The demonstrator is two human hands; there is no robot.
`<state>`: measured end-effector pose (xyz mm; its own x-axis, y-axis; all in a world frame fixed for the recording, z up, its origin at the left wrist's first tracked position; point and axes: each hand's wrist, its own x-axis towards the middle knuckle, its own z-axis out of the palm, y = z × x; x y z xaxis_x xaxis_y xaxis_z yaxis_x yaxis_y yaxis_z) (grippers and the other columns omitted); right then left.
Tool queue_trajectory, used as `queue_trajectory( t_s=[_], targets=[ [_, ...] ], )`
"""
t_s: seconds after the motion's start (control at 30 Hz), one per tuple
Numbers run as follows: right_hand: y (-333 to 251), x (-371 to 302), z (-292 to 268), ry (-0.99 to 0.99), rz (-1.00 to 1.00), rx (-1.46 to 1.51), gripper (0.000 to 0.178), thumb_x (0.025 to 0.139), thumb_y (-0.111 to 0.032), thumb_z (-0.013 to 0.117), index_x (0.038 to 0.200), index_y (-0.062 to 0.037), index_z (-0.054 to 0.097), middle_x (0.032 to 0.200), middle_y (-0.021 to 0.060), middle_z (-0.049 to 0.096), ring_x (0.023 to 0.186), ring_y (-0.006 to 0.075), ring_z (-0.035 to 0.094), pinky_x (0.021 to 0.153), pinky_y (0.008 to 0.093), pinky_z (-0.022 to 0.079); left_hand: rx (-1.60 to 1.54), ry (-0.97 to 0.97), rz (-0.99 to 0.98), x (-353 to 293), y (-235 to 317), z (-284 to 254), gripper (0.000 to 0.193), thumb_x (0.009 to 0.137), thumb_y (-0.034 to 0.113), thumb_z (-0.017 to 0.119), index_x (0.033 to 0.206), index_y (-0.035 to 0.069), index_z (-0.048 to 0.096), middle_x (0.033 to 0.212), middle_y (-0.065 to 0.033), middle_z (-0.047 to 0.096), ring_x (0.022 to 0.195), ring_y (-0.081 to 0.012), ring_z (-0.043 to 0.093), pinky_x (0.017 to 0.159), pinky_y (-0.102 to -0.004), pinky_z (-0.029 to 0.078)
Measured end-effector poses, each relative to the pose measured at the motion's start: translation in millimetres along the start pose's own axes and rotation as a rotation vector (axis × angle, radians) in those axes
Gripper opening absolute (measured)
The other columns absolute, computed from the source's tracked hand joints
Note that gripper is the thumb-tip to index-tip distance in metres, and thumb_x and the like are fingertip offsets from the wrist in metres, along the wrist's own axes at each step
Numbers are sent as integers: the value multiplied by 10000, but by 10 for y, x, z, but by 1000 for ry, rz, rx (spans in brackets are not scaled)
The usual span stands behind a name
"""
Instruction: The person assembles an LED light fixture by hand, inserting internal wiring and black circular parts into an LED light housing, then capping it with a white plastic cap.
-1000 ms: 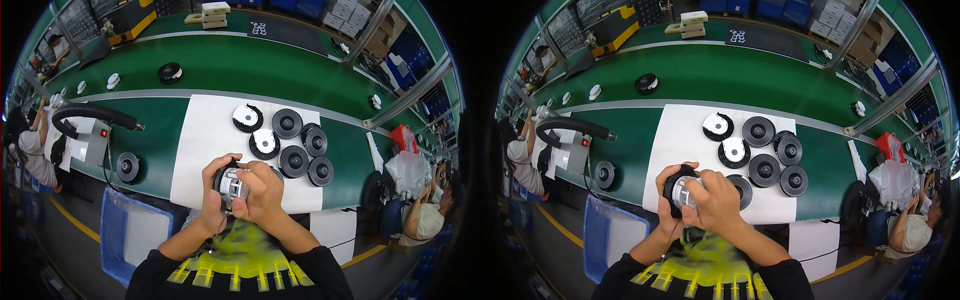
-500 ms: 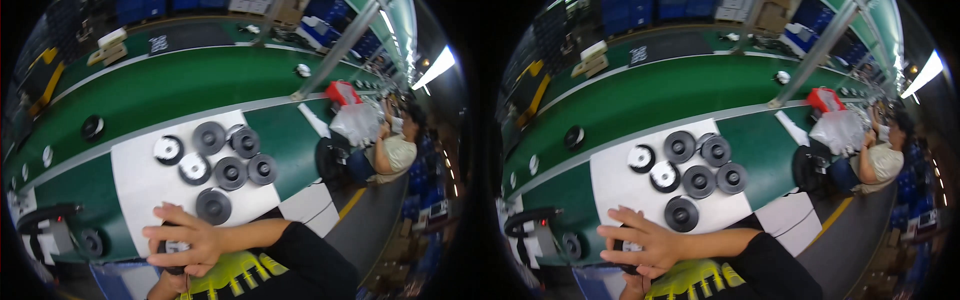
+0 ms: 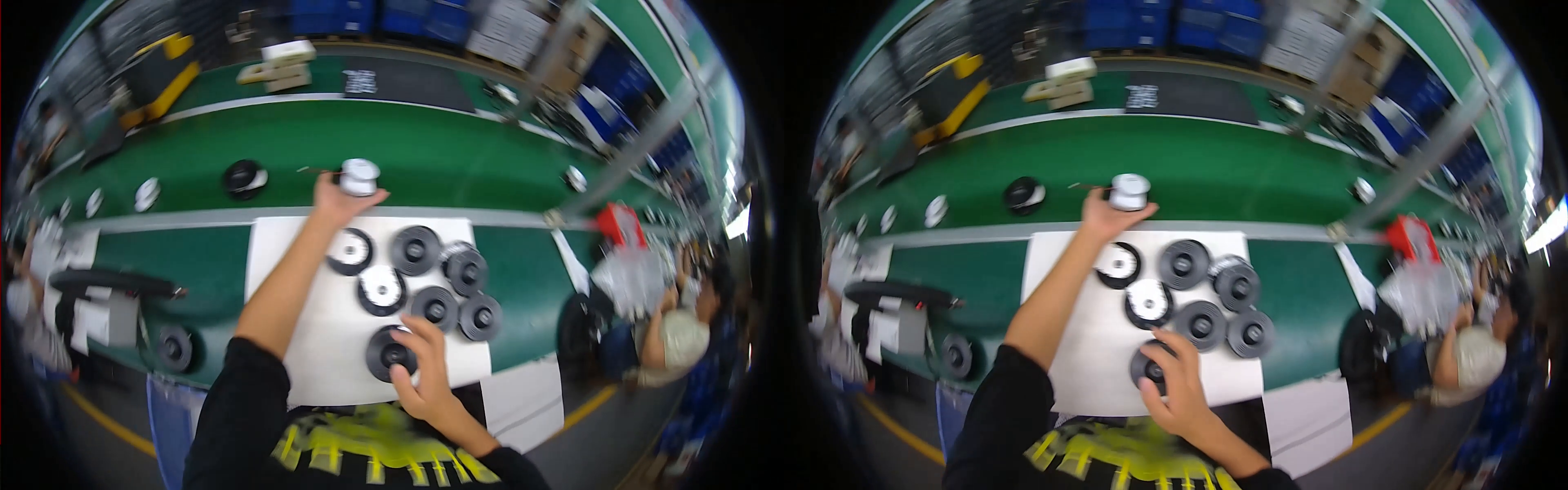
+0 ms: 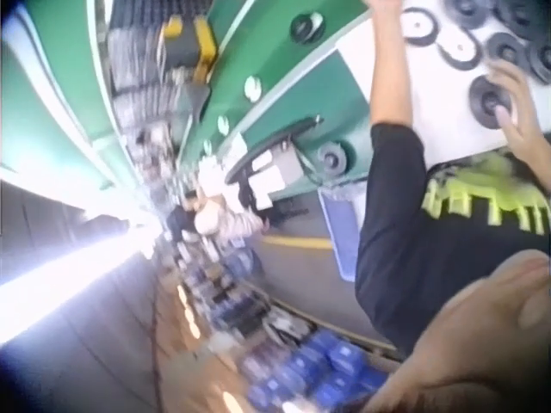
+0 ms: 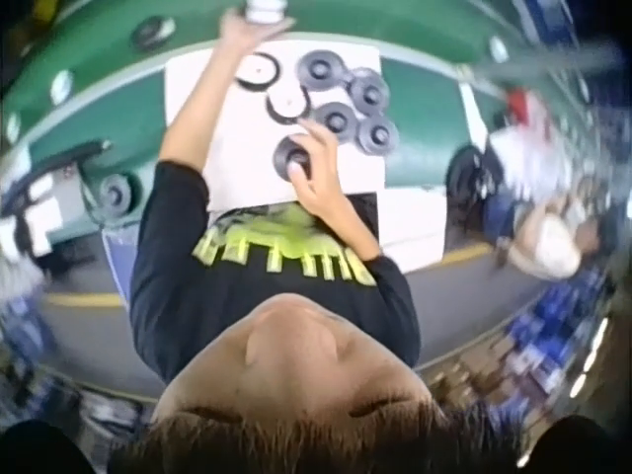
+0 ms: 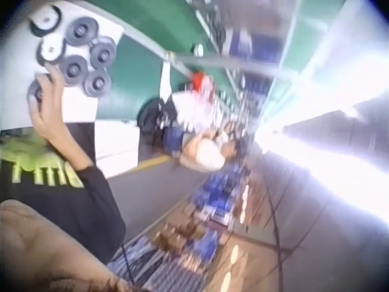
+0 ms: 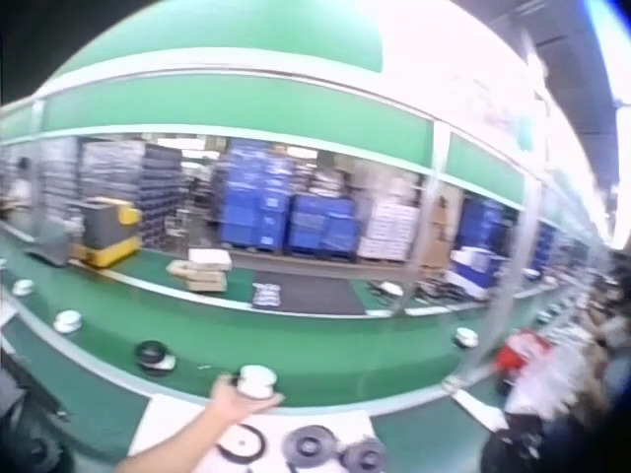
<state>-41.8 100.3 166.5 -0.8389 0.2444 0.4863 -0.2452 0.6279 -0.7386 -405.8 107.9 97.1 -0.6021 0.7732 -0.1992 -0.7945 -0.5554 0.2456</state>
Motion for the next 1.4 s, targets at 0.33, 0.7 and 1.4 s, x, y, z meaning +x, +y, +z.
queue_trajectory(
  t_s=[0.33, 0.7, 1.4],
  targets=[
    [563, -1074, -203, 118, 106, -101, 267, 689, -66, 573, 941, -6, 636, 785, 140, 595, 669, 292, 551, 615, 386, 446, 2218, 694, 1061, -331, 650, 95, 671, 808, 257, 714, 1402, 218, 406, 1312, -227, 446, 1199, -420, 459, 1018, -507, 395],
    [518, -876, -200, 214, 11, -250, 179, 751, -9, 515, 909, 3, 598, 797, 152, 563, 712, 285, 531, 604, 363, 415, 2262, 320, 492, -893, 962, -173, 571, 656, 381, 758, 1190, 252, 604, 1232, -253, 523, 1078, -457, 524, 908, -541, 464],
    [-432, 2847, 1729, -377, -288, -210, 240, 943, -265, 518, 1025, -47, 578, 947, 183, 649, 828, 332, 664, 727, 432, 516, -363, -31, 498, -2966, 656, -618, 447, 949, 518, 456, 1280, 235, 558, 1411, -266, 411, 1340, -488, 337, 1056, -619, 330]
  ],
)
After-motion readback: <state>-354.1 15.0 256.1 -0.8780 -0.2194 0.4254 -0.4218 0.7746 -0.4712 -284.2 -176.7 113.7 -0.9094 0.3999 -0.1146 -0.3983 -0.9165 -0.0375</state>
